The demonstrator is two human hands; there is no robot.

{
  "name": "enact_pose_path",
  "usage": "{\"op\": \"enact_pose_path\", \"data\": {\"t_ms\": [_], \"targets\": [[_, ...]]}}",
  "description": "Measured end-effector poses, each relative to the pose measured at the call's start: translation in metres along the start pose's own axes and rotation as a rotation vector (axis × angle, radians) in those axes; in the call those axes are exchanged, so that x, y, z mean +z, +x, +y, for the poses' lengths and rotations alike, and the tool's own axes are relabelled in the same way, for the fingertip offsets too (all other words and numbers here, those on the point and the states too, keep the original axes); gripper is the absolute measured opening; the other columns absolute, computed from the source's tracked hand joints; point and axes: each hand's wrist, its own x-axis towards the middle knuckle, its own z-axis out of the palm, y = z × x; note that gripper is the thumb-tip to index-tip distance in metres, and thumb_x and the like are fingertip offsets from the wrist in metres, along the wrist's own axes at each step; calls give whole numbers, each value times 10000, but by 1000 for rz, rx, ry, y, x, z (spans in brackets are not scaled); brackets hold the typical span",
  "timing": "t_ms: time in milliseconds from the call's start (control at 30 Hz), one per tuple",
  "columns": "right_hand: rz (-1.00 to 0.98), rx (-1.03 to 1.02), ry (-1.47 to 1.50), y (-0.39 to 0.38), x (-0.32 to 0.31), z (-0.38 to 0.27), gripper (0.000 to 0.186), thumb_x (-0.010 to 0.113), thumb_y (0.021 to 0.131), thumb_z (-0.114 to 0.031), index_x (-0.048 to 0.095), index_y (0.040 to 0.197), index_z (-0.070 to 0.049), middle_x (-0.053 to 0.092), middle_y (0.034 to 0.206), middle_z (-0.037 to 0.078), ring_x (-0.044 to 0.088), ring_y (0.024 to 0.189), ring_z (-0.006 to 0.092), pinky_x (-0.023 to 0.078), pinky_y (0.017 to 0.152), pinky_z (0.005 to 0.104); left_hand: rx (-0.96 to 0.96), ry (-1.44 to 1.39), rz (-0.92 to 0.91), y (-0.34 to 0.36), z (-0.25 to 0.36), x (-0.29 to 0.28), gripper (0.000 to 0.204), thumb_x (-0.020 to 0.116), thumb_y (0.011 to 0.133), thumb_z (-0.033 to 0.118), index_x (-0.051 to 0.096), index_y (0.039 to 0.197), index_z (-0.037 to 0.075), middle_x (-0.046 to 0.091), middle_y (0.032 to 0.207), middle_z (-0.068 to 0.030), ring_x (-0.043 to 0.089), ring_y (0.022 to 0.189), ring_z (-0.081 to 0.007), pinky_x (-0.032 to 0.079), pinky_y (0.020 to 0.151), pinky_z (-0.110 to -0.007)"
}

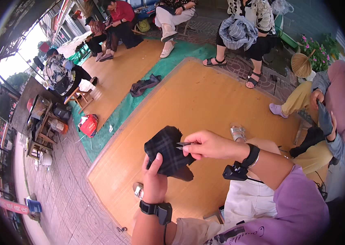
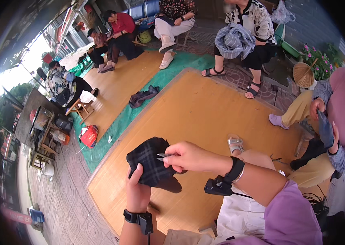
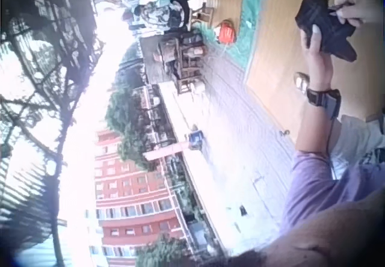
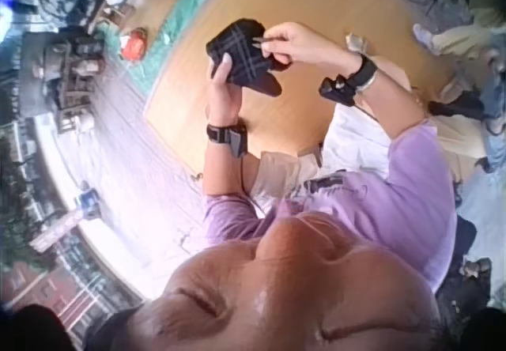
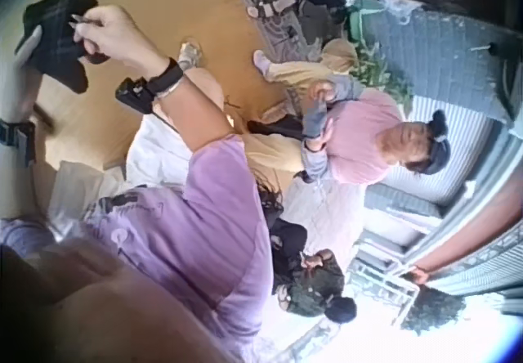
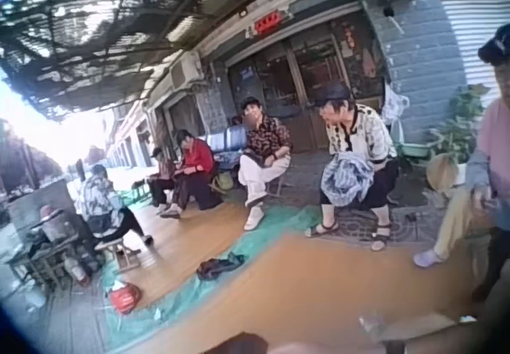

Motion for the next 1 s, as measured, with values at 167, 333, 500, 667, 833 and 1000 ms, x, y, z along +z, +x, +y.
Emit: {"op": "enact_pose_path", "data": {"t_ms": [167, 333, 500, 667, 833, 1000], "targets": [[93, 26, 53, 2, -11, -24, 220, 535, 1006, -195, 636, 886, -40, 533, 612, -39, 425, 540, 26, 313, 486, 211, -8, -7, 6, 9, 1, 2, 411, 566, 990, 200, 496, 1338, -8, 619, 1265, -110, 615, 1146, -217, 474, 1002, -373], [29, 81, 43, 2, -5, -19, 225, 558, 990, -197, 636, 861, -31, 548, 616, -28, 462, 553, 37, 348, 506, 226, -20, 28, 43, 6, -5, -6, 412, 573, 986, 205, 504, 1329, -11, 625, 1249, -115, 625, 1131, -217, 486, 986, -371], [-2, 56, -20, 0, 3, -11, 220, 567, 977, -196, 638, 858, -26, 551, 610, -18, 484, 563, 48, 370, 520, 242, -24, 37, 11, 4, -7, -5, 414, 584, 981, 214, 511, 1320, -12, 630, 1234, -116, 629, 1118, -211, 492, 976, -369], [44, 56, -38, -1, 6, -10, 215, 562, 975, -190, 639, 858, -27, 550, 608, -15, 487, 566, 50, 374, 522, 243, -25, 49, -18, 4, -9, -2, 417, 592, 982, 229, 515, 1316, -8, 634, 1223, -110, 629, 1107, -205, 493, 969, -361], [97, 57, 36, -1, 3, -12, 219, 540, 998, -180, 630, 865, -30, 523, 602, -28, 444, 543, 41, 347, 502, 223, -22, 34, -2, 5, -9, -1, 417, 591, 982, 229, 515, 1318, -6, 632, 1229, -110, 624, 1117, -207, 485, 979, -360], [98, 70, 99, -1, 4, -14, 225, 538, 1008, -188, 627, 871, -34, 506, 601, -42, 418, 535, 33, 322, 486, 213, -22, 32, 1, 5, -8, 1, 420, 588, 983, 231, 513, 1323, -4, 629, 1241, -108, 621, 1125, -208, 481, 984, -364]]}}
